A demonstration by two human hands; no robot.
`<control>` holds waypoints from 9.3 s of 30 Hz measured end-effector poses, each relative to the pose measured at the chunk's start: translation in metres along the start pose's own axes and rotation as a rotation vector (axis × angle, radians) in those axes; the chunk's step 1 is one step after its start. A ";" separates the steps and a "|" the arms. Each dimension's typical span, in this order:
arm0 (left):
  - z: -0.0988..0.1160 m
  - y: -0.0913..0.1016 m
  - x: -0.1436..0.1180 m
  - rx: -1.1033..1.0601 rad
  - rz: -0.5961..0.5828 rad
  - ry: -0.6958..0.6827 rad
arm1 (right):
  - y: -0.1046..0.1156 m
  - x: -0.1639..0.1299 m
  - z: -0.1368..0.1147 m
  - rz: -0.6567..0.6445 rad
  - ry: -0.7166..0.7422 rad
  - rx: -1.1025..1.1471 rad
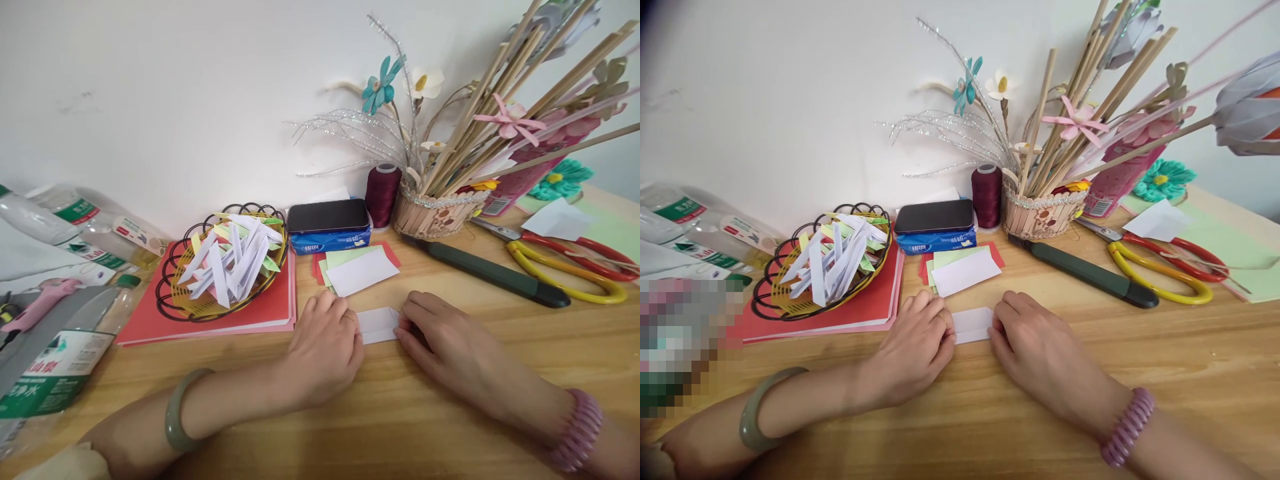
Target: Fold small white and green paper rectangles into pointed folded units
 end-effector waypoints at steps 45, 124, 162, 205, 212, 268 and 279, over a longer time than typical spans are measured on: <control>0.053 0.003 -0.036 0.559 0.092 -0.520 | 0.019 -0.032 -0.017 0.016 0.530 -0.039; 0.027 0.024 -0.029 0.382 0.458 -0.442 | 0.013 -0.031 -0.021 0.133 0.452 -0.058; -0.004 0.029 -0.026 -0.210 0.456 -0.122 | 0.006 -0.012 0.008 -0.082 0.137 0.326; -0.009 0.008 -0.013 -0.023 0.228 0.030 | 0.023 -0.032 -0.046 0.182 0.501 -0.065; -0.006 0.016 -0.018 0.089 0.323 -0.072 | 0.012 -0.046 -0.046 0.200 0.570 -0.212; 0.049 -0.004 -0.037 0.632 0.201 -0.528 | 0.006 -0.047 -0.012 0.103 0.442 -0.156; 0.043 0.028 -0.033 0.250 0.472 -0.543 | -0.001 -0.042 -0.016 0.162 0.344 -0.150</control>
Point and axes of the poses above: each hand's wrist, its own x-axis towards the middle knuckle, its own y-axis out of the back of the hand, z = x × y, the point moved 9 cm from there along x, towards the middle knuckle, and after that the axes turned 15 degrees about -y, right-handed, at the moved point
